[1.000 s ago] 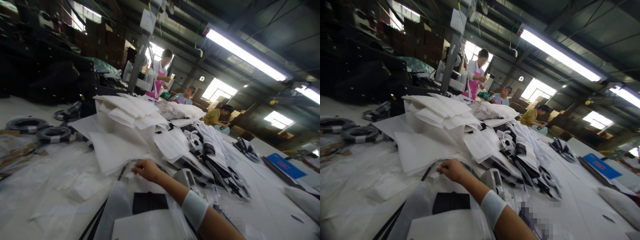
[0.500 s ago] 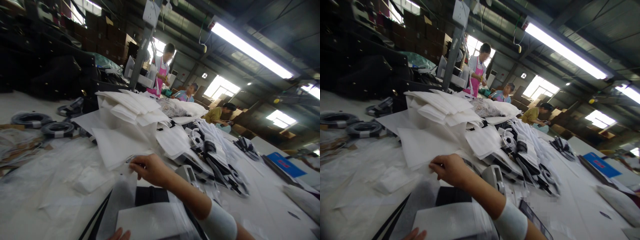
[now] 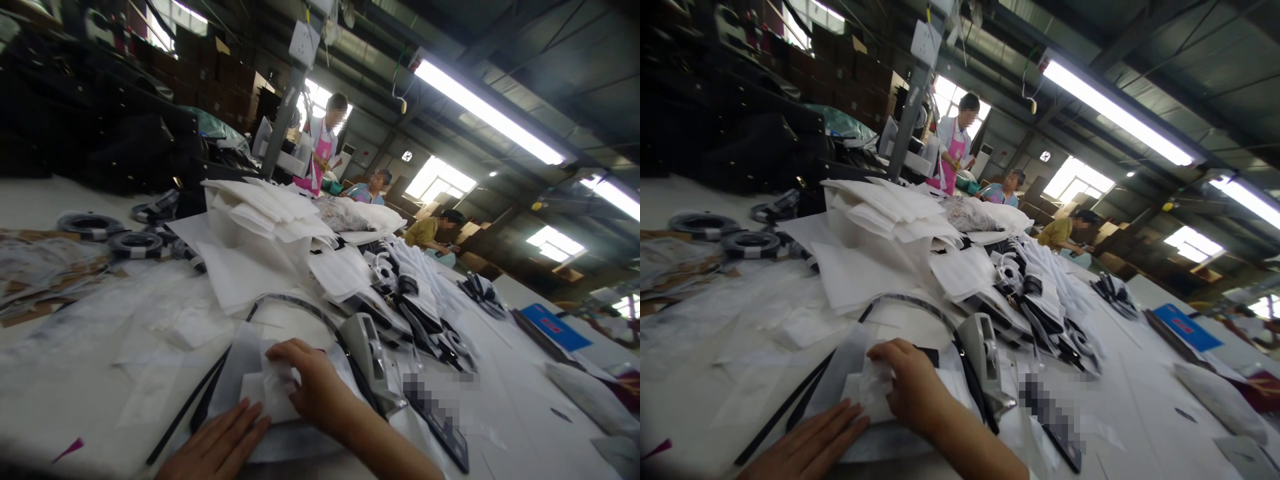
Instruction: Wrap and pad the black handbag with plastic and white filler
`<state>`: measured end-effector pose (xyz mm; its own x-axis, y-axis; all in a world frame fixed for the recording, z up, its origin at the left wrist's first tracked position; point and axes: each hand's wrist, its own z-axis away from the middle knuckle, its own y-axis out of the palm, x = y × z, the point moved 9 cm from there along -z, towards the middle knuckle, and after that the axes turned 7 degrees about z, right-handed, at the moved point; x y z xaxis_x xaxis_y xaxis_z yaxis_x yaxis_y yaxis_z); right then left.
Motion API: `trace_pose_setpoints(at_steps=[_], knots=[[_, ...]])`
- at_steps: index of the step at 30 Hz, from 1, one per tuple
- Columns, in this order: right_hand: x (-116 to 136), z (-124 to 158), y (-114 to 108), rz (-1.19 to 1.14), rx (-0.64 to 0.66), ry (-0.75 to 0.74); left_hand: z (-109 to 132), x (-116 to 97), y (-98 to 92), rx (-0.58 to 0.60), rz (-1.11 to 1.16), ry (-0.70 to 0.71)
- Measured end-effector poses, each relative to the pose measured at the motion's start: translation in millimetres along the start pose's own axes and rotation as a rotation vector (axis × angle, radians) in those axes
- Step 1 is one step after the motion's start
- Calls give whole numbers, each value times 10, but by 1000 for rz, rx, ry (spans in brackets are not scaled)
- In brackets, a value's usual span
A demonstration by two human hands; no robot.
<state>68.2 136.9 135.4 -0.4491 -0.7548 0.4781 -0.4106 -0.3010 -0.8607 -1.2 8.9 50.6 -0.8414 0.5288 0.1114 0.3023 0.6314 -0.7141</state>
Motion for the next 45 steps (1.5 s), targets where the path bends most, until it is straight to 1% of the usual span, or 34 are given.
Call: trace_pose_setpoints(at_steps=[1, 3, 5, 8, 11, 12, 15, 18, 21, 25, 27, 29, 31, 33, 35, 36, 38, 41, 43, 45], knots=[[1, 46, 4, 93, -59, -4, 3, 6, 9, 6, 7, -13], [37, 140, 33, 223, -157, -29, 16, 4, 12, -18, 20, -22], [137, 237, 53, 297, -242, -80, 35, -10, 20, -50, 32, -22], [320, 384, 62, 382, -343, -121, 64, 13, 21, -101, 77, -76], [438, 512, 143, 459, -380, -135, 89, 45, 32, -117, 132, -119], [456, 551, 188, 469, -387, -144, 96, 39, 34, -121, 134, -107], [456, 651, 318, 456, -416, -176, 118, 28, 33, -135, 101, -67], [424, 716, 374, 439, -456, -189, 130, 65, 37, -131, 108, -93], [420, 766, 381, 425, -468, -219, 126, 112, 53, -90, 143, -142], [451, 845, 396, 450, -475, -281, 117, 111, 54, -53, 180, -122], [451, 837, 439, 478, -421, -274, 118, 101, 57, -40, 185, -105], [454, 809, 473, 496, -348, -241, 121, 119, 62, -29, 187, -128], [488, 814, 451, 493, -323, -210, 119, 132, 50, -30, 202, -150], [548, 903, 375, 453, -380, -194, 108, 132, 42, -14, 212, -158], [596, 1089, 316, 395, -474, -199, 93, 129, 41, 14, 213, -164], [606, 1204, 321, 377, -507, -207, 86, 125, 43, 31, 212, -163], [597, 1424, 431, 408, -507, -225, 78, 117, 48, 53, 209, -157], [534, 1644, 719, 584, -412, -231, 85, 114, 59, 57, 206, -147], [492, 1692, 862, 679, -369, -215, 105, 123, 84, 62, 208, -146], [479, 1666, 930, 696, -363, -200, 127, 130, 121, 76, 209, -145]])
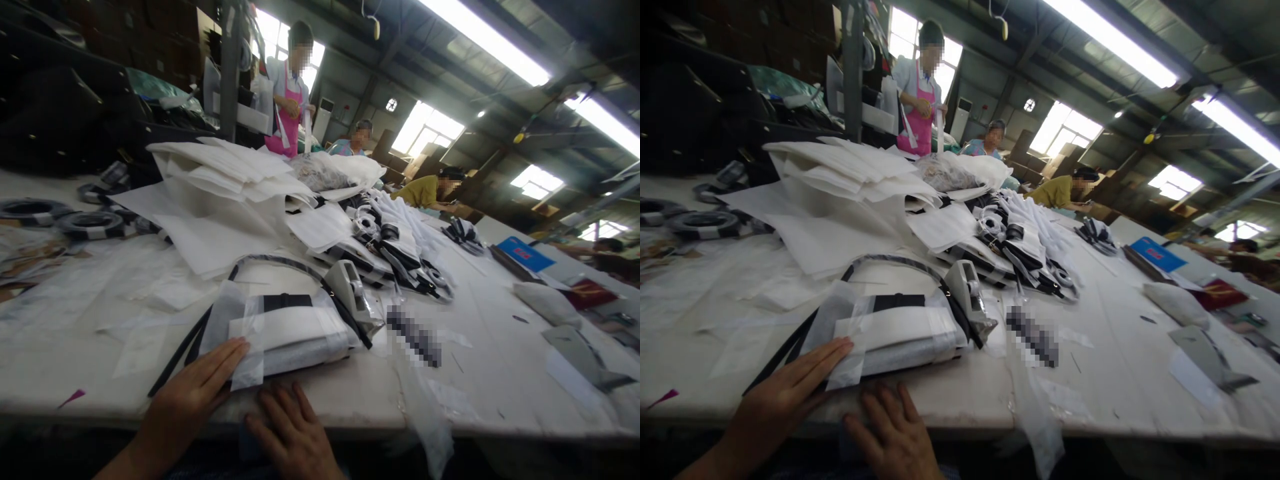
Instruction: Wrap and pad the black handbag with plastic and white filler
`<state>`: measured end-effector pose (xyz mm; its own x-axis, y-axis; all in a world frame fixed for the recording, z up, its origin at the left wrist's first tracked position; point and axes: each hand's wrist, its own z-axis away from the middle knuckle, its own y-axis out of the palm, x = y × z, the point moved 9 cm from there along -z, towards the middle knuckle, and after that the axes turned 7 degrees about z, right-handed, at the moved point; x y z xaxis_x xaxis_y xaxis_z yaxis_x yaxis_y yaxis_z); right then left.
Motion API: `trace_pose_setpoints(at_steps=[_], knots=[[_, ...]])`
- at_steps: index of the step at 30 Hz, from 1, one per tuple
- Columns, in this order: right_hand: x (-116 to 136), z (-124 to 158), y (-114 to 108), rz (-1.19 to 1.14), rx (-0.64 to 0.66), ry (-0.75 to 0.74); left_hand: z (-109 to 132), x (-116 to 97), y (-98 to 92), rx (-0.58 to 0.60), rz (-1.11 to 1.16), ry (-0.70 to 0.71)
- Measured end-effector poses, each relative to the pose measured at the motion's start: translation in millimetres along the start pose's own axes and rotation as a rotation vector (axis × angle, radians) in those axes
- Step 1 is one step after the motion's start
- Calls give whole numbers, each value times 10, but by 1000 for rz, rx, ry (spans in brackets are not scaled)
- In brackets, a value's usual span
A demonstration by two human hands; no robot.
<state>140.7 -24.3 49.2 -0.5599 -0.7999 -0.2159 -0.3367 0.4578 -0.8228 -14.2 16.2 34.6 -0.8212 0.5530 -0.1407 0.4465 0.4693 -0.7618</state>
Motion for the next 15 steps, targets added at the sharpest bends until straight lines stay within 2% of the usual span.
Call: trace_pose_setpoints(at_steps=[4, 7, 10, 15], knots=[[56, -118, 2, -159, -100, 10, 8, 5, 24, 13, -3, 4], [95, -130, -5, -250, -182, 18, -21, -26, -28, -4, -11, 10], [146, -62, -11, -255, -249, 15, -50, -54, -78, -17, -22, 9], [236, 42, 31, -241, -332, 26, -48, -57, -57, -13, -24, 16]])
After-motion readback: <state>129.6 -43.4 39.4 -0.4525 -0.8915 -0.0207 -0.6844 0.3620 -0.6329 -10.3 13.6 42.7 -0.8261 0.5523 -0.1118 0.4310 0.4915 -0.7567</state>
